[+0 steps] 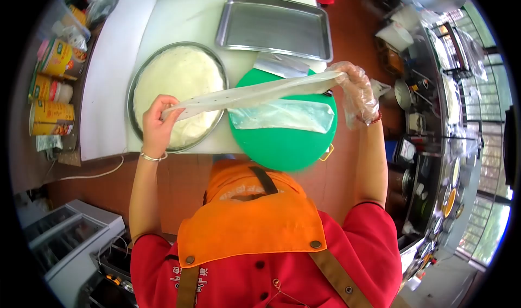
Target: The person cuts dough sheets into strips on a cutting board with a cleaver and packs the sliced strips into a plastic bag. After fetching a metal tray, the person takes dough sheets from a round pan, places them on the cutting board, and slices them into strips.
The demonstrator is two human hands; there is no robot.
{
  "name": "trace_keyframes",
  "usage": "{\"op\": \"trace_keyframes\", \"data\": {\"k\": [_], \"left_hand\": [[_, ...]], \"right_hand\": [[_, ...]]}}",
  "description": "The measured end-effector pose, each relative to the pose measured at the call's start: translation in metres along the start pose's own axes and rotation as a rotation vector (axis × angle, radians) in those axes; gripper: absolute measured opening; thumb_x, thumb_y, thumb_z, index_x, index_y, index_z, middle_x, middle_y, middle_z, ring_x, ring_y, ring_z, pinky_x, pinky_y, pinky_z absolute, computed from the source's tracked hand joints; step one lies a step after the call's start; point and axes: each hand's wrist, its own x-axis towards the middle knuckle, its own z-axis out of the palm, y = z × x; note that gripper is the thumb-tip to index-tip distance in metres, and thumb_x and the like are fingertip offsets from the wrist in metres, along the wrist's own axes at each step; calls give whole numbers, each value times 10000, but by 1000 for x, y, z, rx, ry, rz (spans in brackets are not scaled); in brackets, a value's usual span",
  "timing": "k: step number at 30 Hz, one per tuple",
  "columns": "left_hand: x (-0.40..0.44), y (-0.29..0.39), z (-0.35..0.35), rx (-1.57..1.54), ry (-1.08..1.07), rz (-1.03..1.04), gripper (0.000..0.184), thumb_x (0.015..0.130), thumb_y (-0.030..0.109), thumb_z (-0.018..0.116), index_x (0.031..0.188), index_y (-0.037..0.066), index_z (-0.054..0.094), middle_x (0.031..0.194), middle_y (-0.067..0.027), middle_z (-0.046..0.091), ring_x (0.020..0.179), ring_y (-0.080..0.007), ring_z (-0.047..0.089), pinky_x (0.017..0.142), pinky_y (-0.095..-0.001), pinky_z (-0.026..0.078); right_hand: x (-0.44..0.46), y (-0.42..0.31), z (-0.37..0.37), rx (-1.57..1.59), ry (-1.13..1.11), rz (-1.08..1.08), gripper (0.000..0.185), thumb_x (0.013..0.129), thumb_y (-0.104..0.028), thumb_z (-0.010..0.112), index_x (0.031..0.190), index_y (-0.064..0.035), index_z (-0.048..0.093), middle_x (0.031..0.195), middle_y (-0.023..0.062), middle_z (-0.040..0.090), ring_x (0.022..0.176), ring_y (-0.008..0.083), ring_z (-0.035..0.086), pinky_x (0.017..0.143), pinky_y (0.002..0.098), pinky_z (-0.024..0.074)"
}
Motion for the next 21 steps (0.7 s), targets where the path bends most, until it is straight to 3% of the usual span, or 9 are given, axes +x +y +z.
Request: {"op": "trace_keyframes", "data": {"k": [5,7,12,16,18,19,21], "left_hand": [[1,-28,80,193,-157,249,132,877,120,711,921,48,609,667,-73,611,551,-151,568,536,-279,445],[-10,-39,104,214,-240,247,147,870,144,715,921,59,605,673,-100,619,546,-224,583,525,-314,451],[-25,-92,142,350,-399,221,179,892,223,686,931,83,580,702,-130,638,597,-332,608,520,-398,452],[-4,-114,158,422,-313,175,146,905,205,665,921,80,593,704,-136,632,593,-323,603,544,-389,462],[13,-119,162,502,-304,197,125,910,204,645,908,98,578,700,-125,636,599,-343,607,531,-413,471],[19,-128,163,564,-339,195,116,912,201,637,932,98,587,780,-124,649,665,-330,621,568,-411,480],[30,-137,167,687,-402,190,116,916,195,621,979,99,607,940,-121,675,797,-304,647,641,-407,499]], "right_hand": [[-71,16,-50,-4,56,70,119,915,-84,623,1017,-46,669,1011,44,668,983,143,584,887,296,458],[-101,50,-70,118,59,110,120,920,-107,626,1017,-51,668,989,44,676,958,145,595,884,302,463],[-142,161,-96,2,137,309,162,923,-185,640,1004,-47,669,960,43,678,936,149,609,859,308,475],[-115,196,-104,-142,132,449,162,862,-173,674,951,-37,671,851,27,655,863,153,603,803,317,487],[-87,193,-97,-519,193,505,171,868,-192,662,937,-37,673,844,64,674,848,196,636,780,355,506],[-76,191,-95,-710,224,531,177,870,-202,656,930,-36,674,840,83,683,841,217,653,768,375,515],[-63,188,-95,-1108,251,383,182,879,-207,629,925,-37,674,863,126,693,887,279,666,794,413,519]]}}
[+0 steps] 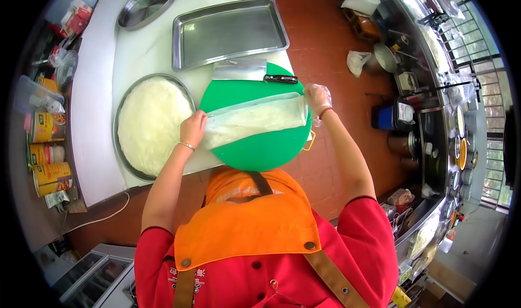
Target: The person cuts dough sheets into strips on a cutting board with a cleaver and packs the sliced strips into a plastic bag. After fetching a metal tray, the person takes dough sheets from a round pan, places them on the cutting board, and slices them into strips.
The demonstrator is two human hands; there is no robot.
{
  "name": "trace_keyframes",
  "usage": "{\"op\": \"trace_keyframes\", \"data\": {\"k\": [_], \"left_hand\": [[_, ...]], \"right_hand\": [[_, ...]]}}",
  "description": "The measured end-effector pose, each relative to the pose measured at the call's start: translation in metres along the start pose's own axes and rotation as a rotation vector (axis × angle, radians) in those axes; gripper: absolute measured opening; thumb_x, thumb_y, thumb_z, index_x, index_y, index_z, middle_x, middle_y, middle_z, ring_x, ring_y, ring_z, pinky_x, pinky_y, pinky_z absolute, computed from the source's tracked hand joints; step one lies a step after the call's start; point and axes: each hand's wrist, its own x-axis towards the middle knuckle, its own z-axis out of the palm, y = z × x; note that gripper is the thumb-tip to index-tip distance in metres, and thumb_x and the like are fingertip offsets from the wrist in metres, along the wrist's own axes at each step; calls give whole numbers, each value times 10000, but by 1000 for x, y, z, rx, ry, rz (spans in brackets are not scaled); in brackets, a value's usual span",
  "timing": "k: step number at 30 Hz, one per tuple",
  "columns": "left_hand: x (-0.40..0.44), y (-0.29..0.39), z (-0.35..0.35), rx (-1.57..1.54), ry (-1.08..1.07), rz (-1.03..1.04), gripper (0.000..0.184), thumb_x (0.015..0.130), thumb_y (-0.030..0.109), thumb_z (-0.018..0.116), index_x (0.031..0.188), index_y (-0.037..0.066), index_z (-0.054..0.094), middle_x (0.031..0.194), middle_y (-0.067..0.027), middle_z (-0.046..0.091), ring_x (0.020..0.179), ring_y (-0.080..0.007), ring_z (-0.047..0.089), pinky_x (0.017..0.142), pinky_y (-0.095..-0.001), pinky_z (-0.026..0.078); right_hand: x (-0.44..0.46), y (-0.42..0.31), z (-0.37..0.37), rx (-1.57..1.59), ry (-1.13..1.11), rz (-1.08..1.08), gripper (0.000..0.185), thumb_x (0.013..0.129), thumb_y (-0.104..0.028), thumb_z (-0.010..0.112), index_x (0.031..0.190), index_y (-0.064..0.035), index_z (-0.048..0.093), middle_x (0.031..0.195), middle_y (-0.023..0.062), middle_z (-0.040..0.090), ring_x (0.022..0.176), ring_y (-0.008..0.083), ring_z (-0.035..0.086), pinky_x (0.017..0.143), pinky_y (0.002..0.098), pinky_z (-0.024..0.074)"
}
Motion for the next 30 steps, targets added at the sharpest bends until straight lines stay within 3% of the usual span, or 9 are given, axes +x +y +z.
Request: {"op": "trace_keyframes", "data": {"k": [3,6,9,14,15,18,21,25,30], "left_hand": [[1,7,2,186,131,103,227,920,210,595,1106,84,623,1205,-113,605,1042,-285,595,833,-418,484],[-9,39,-1,164,-65,306,415,925,260,586,1297,77,557,1389,-116,489,1269,-304,461,1048,-447,377],[-24,61,12,162,-162,424,558,914,319,601,1416,118,460,1478,-123,412,1381,-304,359,1157,-470,261],[-31,71,8,184,-247,319,694,909,379,610,1500,142,335,1569,-107,277,1462,-287,225,1195,-483,167],[-31,71,7,177,-256,312,702,910,374,613,1505,139,325,1575,-111,263,1466,-288,215,1197,-484,156],[-29,76,4,172,-274,296,700,909,391,610,1502,144,333,1578,-110,257,1468,-295,208,1195,-494,150],[-27,81,6,175,-298,256,700,908,403,611,1501,153,336,1582,-105,250,1470,-299,200,1192,-506,146],[-29,79,9,158,-266,259,712,884,408,634,1496,176,352,1576,-94,272,1458,-294,233,1186,-517,159],[-19,67,1,76,-317,321,708,879,324,661,1487,137,351,1546,-111,311,1424,-330,288,1166,-506,222]], "right_hand": [[5,-14,-10,-206,37,-27,201,875,-224,593,971,-72,684,952,148,699,976,322,664,845,433,534],[-18,-38,-17,-248,-6,12,234,877,-245,564,1012,-98,687,1024,147,696,1012,334,660,869,441,540],[-15,-26,2,-239,-22,124,247,889,-254,543,1021,-103,688,1052,142,693,1011,343,662,865,448,545],[13,-11,-12,-316,-82,90,254,898,-304,574,996,-103,694,1041,136,699,1022,320,669,856,442,553],[22,-15,-9,-294,1,57,221,904,-265,582,969,-89,699,1013,132,703,989,291,680,838,435,553],[34,-65,-22,-173,90,-128,237,903,-283,583,952,-85,704,1006,160,689,943,363,654,829,462,517],[60,-101,-1,-385,-121,-216,207,890,-244,603,949,-79,715,1027,153,693,970,346,661,826,448,542],[73,-126,3,-553,-210,-298,197,875,-141,584,982,-43,718,1011,174,692,993,331,675,777,432,581],[50,-127,1,-453,-112,-316,172,881,-143,564,964,-32,666,974,164,699,912,338,693,711,457,578]]}}
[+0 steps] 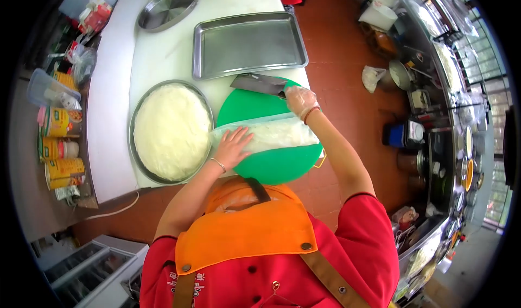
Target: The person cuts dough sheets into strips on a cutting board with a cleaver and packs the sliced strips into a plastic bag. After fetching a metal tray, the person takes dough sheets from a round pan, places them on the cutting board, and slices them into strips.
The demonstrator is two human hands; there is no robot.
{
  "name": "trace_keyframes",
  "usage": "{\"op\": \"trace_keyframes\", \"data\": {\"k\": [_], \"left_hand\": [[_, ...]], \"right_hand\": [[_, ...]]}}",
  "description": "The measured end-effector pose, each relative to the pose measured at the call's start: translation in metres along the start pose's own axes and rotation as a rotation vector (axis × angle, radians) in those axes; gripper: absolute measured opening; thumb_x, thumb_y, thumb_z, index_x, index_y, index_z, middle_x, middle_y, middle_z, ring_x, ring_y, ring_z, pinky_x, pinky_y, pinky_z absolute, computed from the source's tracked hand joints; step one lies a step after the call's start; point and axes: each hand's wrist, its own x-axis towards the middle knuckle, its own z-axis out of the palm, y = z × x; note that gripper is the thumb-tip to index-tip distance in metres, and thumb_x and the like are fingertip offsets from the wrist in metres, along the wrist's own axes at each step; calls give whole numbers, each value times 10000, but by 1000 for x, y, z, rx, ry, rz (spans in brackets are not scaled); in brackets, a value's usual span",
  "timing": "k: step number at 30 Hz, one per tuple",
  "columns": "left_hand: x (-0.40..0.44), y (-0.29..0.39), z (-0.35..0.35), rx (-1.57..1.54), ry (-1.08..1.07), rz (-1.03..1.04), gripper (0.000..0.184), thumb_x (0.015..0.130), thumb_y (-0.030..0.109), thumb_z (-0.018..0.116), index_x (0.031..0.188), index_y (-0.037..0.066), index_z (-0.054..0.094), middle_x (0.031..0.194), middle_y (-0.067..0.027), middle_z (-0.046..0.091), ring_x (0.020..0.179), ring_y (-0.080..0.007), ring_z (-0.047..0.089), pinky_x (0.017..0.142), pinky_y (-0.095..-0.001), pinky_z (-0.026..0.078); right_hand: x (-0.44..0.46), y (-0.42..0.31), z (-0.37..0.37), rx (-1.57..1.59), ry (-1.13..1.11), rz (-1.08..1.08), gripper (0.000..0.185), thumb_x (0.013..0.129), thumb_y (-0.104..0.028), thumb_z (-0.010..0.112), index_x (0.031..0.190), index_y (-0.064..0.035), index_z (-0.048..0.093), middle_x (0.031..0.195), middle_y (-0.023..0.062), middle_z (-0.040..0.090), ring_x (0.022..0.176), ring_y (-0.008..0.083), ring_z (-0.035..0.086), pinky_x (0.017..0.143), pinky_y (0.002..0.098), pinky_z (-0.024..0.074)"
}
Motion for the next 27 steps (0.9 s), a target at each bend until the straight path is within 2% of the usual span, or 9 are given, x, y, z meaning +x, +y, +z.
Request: {"op": "trace_keyframes", "data": {"k": [3,6,10,13,15,18,19,22,27], "left_hand": [[21,-5,-17,-125,123,-60,761,818,194,715,1477,103,345,1496,-124,365,1355,-351,368,1138,-494,285],[62,1,-65,-34,361,165,786,789,124,714,1476,85,334,1435,-143,409,1314,-332,412,1115,-496,318],[143,15,-102,76,405,500,712,790,115,704,1434,79,403,1405,-131,450,1328,-288,413,1131,-485,305],[208,29,-84,164,263,750,439,812,143,675,1233,71,570,1228,-108,570,1248,-243,490,1105,-446,343],[244,46,-73,261,207,856,306,799,193,703,1066,77,609,1101,-80,604,1143,-237,545,1044,-417,390],[281,77,-66,328,100,984,214,784,249,723,891,94,622,955,-48,623,996,-221,588,919,-378,448],[288,85,-63,331,59,1016,206,780,264,726,845,101,618,913,-38,623,949,-214,596,871,-366,465],[305,100,-49,294,-19,1053,218,756,293,746,814,119,627,868,-18,630,908,-204,605,792,-356,480],[323,96,-17,316,-101,1058,157,775,277,720,821,143,654,843,-2,656,888,-192,630,769,-331,495]], "right_hand": [[-50,-12,-1,156,56,110,182,924,-206,523,939,-53,621,887,145,697,747,323,700,619,431,557],[-123,-40,5,340,116,253,326,969,-364,495,1097,-66,527,801,177,668,675,376,643,593,506,509],[-193,-72,4,463,123,537,325,952,-362,534,1069,-59,525,817,198,666,758,392,653,630,507,515],[-218,-76,-6,500,146,707,292,954,-324,549,1042,-47,527,842,214,657,778,405,645,652,504,508],[-227,-72,-17,495,128,797,266,963,-301,544,1028,-43,530,899,220,653,813,404,640,685,494,506],[-239,-63,-25,493,146,836,260,967,-300,537,1016,-44,529,915,217,655,831,404,640,700,496,504],[-240,-61,-31,517,104,870,296,966,-333,521,1093,-67,541,970,197,667,858,393,649,728,505,510],[-243,-44,-21,512,39,908,319,971,-351,514,1104,-61,535,979,194,669,871,390,652,739,501,512],[-233,-32,22,566,-4,924,346,983,-377,488,1076,-44,509,975,215,667,861,400,655,728,497,518]]}}
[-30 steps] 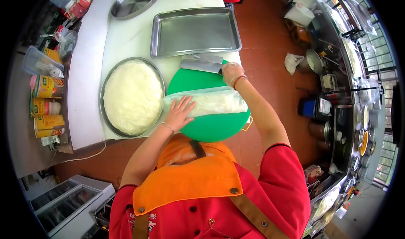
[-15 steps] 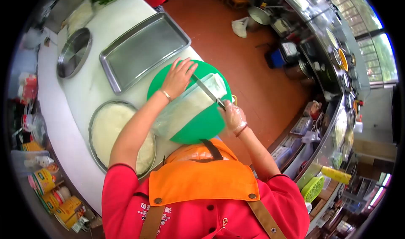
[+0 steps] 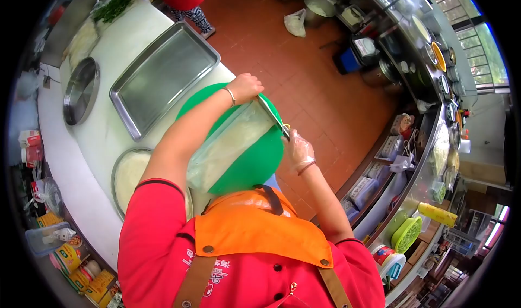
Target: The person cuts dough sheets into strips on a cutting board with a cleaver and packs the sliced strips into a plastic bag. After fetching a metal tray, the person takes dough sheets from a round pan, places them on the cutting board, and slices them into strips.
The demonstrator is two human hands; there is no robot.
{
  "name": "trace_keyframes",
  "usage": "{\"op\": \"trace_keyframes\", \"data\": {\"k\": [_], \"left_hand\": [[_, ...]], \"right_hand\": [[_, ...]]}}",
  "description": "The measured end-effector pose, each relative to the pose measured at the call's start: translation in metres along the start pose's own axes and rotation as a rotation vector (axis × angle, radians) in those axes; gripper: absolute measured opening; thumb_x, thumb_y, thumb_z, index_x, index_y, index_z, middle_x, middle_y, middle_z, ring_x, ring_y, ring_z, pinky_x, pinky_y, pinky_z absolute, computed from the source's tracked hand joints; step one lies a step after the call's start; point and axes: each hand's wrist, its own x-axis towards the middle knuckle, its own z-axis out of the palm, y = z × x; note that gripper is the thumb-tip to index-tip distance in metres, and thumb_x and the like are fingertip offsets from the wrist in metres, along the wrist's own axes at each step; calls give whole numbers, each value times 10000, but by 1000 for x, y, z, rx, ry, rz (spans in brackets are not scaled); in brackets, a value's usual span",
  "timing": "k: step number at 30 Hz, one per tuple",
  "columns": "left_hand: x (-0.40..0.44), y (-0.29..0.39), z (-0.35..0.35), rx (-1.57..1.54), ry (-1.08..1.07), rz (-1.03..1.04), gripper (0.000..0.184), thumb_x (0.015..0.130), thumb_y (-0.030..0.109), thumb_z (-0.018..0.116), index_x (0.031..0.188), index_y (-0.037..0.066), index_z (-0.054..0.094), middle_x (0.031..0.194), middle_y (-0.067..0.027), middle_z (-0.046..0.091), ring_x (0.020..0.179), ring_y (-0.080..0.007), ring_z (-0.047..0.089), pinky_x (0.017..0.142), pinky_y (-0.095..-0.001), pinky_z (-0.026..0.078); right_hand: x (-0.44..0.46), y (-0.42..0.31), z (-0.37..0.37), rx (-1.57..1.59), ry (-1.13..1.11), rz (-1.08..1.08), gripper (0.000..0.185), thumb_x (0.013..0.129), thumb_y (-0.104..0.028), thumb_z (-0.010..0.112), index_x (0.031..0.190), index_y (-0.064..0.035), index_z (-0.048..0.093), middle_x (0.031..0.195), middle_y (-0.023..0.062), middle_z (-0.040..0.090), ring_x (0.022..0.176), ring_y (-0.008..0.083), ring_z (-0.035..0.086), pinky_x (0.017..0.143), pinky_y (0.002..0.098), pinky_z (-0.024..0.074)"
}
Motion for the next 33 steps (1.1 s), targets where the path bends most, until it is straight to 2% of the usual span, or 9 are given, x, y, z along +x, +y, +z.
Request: {"op": "trace_keyframes", "data": {"k": [7,11,16,22,25,27,28,31,33], "left_hand": [[-11,0,-33,-7,123,16,178,732,234,745,761,129,604,807,-5,635,842,-207,618,759,-339,503],[-25,7,7,-69,62,-37,189,702,213,751,748,120,593,792,-10,627,827,-217,614,758,-355,513],[-29,10,-21,-87,185,-32,191,697,221,754,754,124,600,775,-16,625,820,-219,616,759,-356,513],[-34,8,1,-95,132,-38,184,707,228,754,752,132,604,775,-15,634,823,-204,622,747,-353,506],[-43,13,-12,-111,287,-42,182,708,227,752,752,136,601,760,-12,631,819,-202,624,755,-354,505],[-47,21,1,-91,167,-48,187,707,228,752,754,134,597,762,-10,626,820,-196,623,759,-349,500],[-42,14,2,-56,128,-62,189,707,229,751,755,134,595,763,-8,624,821,-193,623,761,-346,498],[-50,15,-7,-43,244,-2,194,704,232,751,755,136,590,760,-8,617,824,-191,621,758,-344,497],[-59,19,-5,-71,256,-15,188,704,230,748,750,139,589,758,-5,617,814,-193,620,753,-347,497]], "right_hand": [[-13,-9,-23,-12,19,-23,348,973,-384,510,1050,-45,513,912,205,678,832,390,664,705,501,524],[-9,-7,-6,8,-38,-20,311,978,-340,513,1023,-33,507,896,213,670,826,394,655,700,507,512],[-11,-12,-25,-21,46,-104,312,974,-346,524,1017,-39,491,880,209,671,816,393,656,690,496,517],[-14,-10,-2,-4,32,-115,310,973,-336,532,1022,-34,482,860,213,665,771,408,647,661,501,512],[-16,-13,-8,-1,55,-137,297,975,-320,528,1028,-31,478,852,223,658,751,422,639,644,514,504],[-14,-6,15,-14,-10,-106,292,974,-313,531,1032,-31,477,851,225,657,740,426,636,632,522,500],[-10,-6,13,0,-31,-96,370,960,-394,530,1038,-33,501,865,223,678,794,411,658,671,512,518],[-23,-22,-17,-28,33,-108,377,962,-403,523,1038,-34,504,863,223,679,799,404,662,677,510,522],[-11,-20,4,-32,-56,-62,386,961,-409,524,1050,-34,510,863,220,681,800,404,662,683,509,522]]}}
